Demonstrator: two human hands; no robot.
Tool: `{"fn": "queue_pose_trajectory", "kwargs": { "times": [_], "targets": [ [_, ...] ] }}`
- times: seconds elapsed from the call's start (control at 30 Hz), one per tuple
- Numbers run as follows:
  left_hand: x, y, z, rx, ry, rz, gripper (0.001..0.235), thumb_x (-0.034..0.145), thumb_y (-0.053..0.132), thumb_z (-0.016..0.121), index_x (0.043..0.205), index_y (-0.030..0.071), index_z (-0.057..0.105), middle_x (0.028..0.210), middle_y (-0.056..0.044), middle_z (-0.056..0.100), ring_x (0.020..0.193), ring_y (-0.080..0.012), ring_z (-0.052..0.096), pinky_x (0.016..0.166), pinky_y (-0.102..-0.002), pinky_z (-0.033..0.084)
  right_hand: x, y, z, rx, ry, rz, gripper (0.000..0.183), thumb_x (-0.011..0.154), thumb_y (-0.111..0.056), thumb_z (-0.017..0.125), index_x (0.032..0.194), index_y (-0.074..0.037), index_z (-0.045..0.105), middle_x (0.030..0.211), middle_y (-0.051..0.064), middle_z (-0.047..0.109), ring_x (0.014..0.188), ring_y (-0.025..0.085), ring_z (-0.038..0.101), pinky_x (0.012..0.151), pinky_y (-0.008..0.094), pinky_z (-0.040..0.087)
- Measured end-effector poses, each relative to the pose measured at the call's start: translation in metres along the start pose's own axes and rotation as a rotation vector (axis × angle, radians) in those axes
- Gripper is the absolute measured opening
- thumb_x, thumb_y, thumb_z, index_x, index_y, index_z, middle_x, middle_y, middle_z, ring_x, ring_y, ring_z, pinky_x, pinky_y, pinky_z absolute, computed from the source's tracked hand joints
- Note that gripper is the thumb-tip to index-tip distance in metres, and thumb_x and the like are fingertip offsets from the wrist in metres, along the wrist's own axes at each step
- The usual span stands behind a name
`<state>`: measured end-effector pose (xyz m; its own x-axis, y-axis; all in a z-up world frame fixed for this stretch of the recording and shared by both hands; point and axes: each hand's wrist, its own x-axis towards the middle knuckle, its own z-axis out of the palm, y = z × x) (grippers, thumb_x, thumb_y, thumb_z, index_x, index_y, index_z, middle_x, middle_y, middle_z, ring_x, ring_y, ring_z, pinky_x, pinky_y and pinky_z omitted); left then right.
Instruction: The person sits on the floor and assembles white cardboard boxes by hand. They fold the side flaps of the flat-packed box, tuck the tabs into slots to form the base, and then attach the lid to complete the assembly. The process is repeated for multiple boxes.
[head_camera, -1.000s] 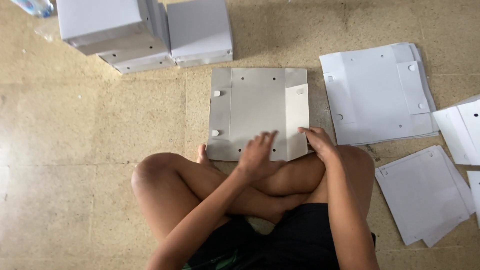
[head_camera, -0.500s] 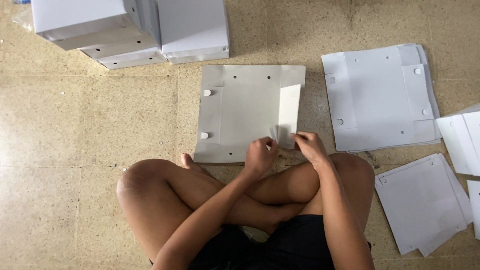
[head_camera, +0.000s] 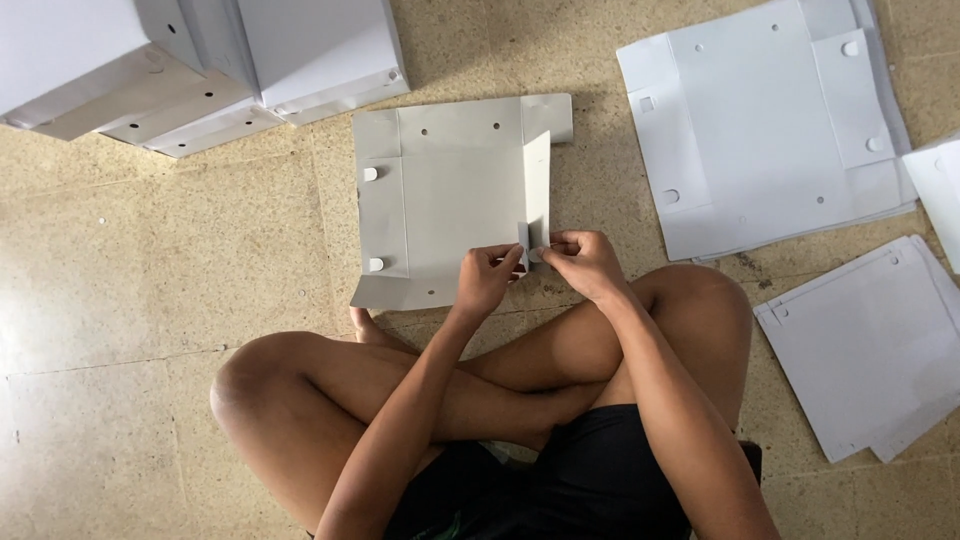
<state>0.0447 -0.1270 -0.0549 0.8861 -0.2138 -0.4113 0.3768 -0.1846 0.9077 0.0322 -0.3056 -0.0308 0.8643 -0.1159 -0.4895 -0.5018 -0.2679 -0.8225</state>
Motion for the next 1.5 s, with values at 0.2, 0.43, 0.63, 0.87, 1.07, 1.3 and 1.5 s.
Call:
{"fn": "queue_pose_trajectory", "kwargs": {
  "times": [0.2,0.43,0.63,0.87,1.07,1.3,1.5],
  "targets": [
    [-0.002,-0.001,0.006,-0.056,0.001,-0.001,0.033,0.102,0.018,0.060,0.118,-0.010,0.067,0.108,-0.031,0.070,0.097,-0.0416,0.071,0.084,-0.052,0.061,-0.002,0.001,-0.003,0.066,0.037,0.002,0.033,0.079,-0.025,0.080,0.105,-0.005,0.077,0.072,-0.003,0.073,0.066,0.005,0.062,0.065,0.021,0.048],
    [0.000,-0.004,0.008,-0.122,0.008,0.022,0.033,0.102,0.017,0.060,0.117,-0.012,0.067,0.104,-0.034,0.069,0.097,-0.0444,0.069,0.085,-0.056,0.060,0.005,0.001,-0.001,0.131,0.045,0.016,0.035,0.078,-0.025,0.078,0.106,-0.005,0.076,0.073,-0.003,0.073,0.066,0.004,0.062,0.065,0.018,0.049],
    [0.001,-0.006,0.009,-0.151,0.002,0.040,0.034,0.103,0.018,0.060,0.117,-0.012,0.067,0.105,-0.034,0.069,0.098,-0.0442,0.069,0.086,-0.057,0.059,0.003,0.001,0.000,0.098,0.048,-0.023,0.035,0.078,-0.023,0.078,0.107,-0.004,0.076,0.073,-0.003,0.073,0.065,0.004,0.062,0.061,0.018,0.049],
    [-0.004,0.002,0.008,-0.115,0.007,0.048,0.033,0.102,0.020,0.062,0.119,-0.007,0.069,0.101,-0.029,0.072,0.096,-0.0362,0.070,0.086,-0.051,0.060,0.005,0.005,0.005,0.133,0.015,-0.050,0.037,0.077,-0.024,0.085,0.109,-0.007,0.076,0.079,-0.004,0.074,0.071,0.000,0.063,0.066,0.017,0.051],
    [0.000,-0.011,0.016,-0.159,-0.016,0.016,0.030,0.099,0.012,0.058,0.121,-0.006,0.069,0.105,-0.026,0.073,0.099,-0.0321,0.069,0.088,-0.048,0.059,0.022,0.032,0.008,0.091,0.064,-0.070,0.041,0.075,-0.023,0.088,0.108,-0.004,0.075,0.081,0.002,0.076,0.071,0.001,0.067,0.067,0.018,0.054],
    [-0.004,-0.006,0.016,-0.167,0.040,0.035,0.027,0.094,0.011,0.066,0.116,-0.004,0.072,0.097,-0.021,0.075,0.083,-0.0177,0.068,0.078,-0.037,0.061,0.004,0.009,0.005,0.140,0.044,-0.088,0.042,0.072,-0.020,0.090,0.107,-0.002,0.074,0.082,0.004,0.076,0.071,0.001,0.066,0.068,0.017,0.055],
    [-0.005,0.005,0.015,-0.200,0.066,-0.002,0.026,0.092,0.010,0.068,0.114,-0.003,0.072,0.101,-0.022,0.074,0.085,-0.0250,0.074,0.073,-0.038,0.064,-0.006,-0.002,0.004,0.069,0.055,-0.127,0.026,0.086,-0.022,0.077,0.107,-0.007,0.078,0.096,0.013,0.077,0.091,0.015,0.067,0.070,0.036,0.056]
  ]
}}
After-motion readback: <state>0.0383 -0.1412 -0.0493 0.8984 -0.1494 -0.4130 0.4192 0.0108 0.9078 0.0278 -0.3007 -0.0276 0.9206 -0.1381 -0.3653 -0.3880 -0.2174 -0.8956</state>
